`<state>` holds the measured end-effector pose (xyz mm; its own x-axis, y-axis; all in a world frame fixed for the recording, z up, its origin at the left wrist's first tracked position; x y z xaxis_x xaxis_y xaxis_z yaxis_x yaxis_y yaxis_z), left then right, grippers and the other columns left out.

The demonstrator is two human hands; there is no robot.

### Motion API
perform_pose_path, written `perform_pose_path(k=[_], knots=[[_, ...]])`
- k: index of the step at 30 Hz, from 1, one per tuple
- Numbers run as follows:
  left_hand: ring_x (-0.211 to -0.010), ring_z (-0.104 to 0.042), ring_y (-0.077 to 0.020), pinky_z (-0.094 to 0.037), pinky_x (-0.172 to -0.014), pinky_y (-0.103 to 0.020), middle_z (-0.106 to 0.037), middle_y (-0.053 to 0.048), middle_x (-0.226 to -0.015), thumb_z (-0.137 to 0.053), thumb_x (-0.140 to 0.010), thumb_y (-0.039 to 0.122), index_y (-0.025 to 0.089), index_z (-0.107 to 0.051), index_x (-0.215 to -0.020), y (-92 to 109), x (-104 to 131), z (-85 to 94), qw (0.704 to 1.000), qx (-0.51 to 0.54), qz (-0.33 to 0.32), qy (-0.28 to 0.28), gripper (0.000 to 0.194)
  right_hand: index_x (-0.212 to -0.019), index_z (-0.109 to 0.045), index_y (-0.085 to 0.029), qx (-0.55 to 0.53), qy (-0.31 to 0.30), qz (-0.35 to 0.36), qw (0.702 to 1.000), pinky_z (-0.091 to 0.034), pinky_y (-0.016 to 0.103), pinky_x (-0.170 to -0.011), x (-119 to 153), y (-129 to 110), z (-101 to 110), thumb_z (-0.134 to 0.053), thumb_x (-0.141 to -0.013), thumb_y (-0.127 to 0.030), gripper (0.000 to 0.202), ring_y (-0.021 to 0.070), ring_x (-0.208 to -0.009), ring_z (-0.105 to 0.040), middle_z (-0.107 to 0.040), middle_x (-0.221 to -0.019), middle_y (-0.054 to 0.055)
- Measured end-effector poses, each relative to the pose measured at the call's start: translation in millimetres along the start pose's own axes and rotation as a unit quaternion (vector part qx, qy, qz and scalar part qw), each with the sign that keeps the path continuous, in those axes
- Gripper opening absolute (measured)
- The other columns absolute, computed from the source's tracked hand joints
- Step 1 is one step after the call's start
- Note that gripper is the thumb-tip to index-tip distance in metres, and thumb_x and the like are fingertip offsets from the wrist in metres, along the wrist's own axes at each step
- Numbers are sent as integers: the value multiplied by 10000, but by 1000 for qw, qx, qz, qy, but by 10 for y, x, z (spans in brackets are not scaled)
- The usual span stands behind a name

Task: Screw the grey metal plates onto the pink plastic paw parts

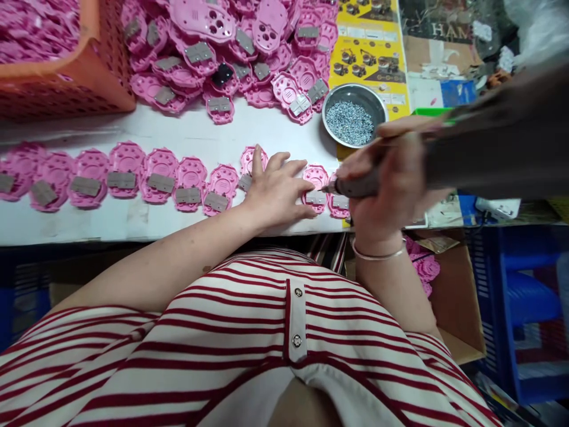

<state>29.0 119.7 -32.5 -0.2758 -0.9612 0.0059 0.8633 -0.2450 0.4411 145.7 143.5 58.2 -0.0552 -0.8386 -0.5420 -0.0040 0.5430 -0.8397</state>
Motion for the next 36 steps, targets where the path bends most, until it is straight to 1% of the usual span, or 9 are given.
perform_pose_path(k=[4, 8, 13, 16, 20, 24, 27, 31, 36], knots=[[-1439, -423, -395, -66, -1252, -740, -615, -109, -1482, -785, -846, 449, 251, -633, -1411, 119, 22, -31, 999, 7, -46, 4, 617, -854, -708, -249, -122, 102, 105, 982, -424, 199, -431, 38, -424, 493, -623, -910, -383, 169, 39, -440, -464, -479, -539, -83], [-1288, -545, -323, -89, -1270, -691, -740, -65, -1249, -690, -921, 404, 286, -640, -1391, 182, 9, -74, 998, -7, -59, -1, 487, -854, -682, -248, -63, 137, 96, 984, -462, 216, -473, 138, -514, 843, -586, -907, -383, 174, 45, -473, -495, -486, -560, -82], [-1221, -567, -299, -142, -1257, -684, -710, -52, -1220, -600, -981, 449, 343, -703, -1297, 302, -53, 27, 997, -14, -57, 43, 349, -843, -680, -230, -55, 181, 89, 978, -438, 240, -436, 271, -470, 1125, -616, -879, -398, 183, 55, -430, -469, -524, -545, -84], [-1231, -561, -326, -121, -1245, -710, -692, -72, -1217, -628, -961, 508, 324, -730, -1248, 483, -141, -49, 995, -62, -82, 8, 356, -842, -672, -243, -44, 191, 98, 976, -433, 230, -421, 317, -480, 1169, -624, -874, -387, 155, 56, -412, -455, -504, -521, -92], [-1277, -539, -378, -81, -1238, -725, -665, -99, -1287, -763, -827, 617, 321, -669, -1354, 660, -272, -142, 988, -120, -90, -26, 611, -845, -631, -219, -62, 191, 81, 976, -459, 232, -458, 359, -448, 1189, -591, -897, -368, 163, 59, -438, -469, -489, -544, -82], [-1281, -552, -398, -22, -1231, -733, -676, -91, -1283, -799, -823, 527, 327, -716, -1281, 743, -322, -179, 986, -135, -83, -47, 507, -868, -629, -212, -89, 199, 60, 974, -453, 238, -456, 392, -415, 1208, -567, -907, -361, 166, 66, -439, -476, -467, -549, -82], [-1203, -610, -358, -43, -1246, -693, -709, -79, -1184, -663, -946, 443, 324, -713, -1286, 746, -290, -158, 982, -165, -79, -48, 364, -843, -654, -222, -49, 213, 51, 975, -459, 259, -447, 400, -426, 1207, -616, -855, -348, 133, 77, -433, -481, -469, -539, -77], [-1077, -677, -290, -125, -1249, -653, -722, -61, -1072, -468, -1040, 264, 343, -642, -1391, 716, -254, -180, 967, -228, -83, -81, 400, -783, -650, -235, -28, 233, 65, 970, -423, 253, -406, 394, -445, 1208, -686, -786, -372, 142, 71, -389, -428, -453, -492, -88], [-1157, -645, -387, -295, -1146, -723, -687, -155, -1229, -647, -949, 532, 239, -671, -1309, 696, -354, -173, 969, -224, -62, -87, 464, -829, -672, -212, -54, 205, 76, 974, -419, 253, -406, 371, -418, 1152, -688, -807, -398, 188, 81, -390, -451, -456, -484, -80]])
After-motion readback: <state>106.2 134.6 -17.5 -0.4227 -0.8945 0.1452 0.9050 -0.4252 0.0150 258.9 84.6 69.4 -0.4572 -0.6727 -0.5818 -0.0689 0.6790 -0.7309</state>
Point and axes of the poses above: each hand's wrist, its own x-axis away from the middle knuckle, its own z-axis out of the back of the hand, y = z × x, the point moved 10 cm from there along -x, towards the middle knuckle
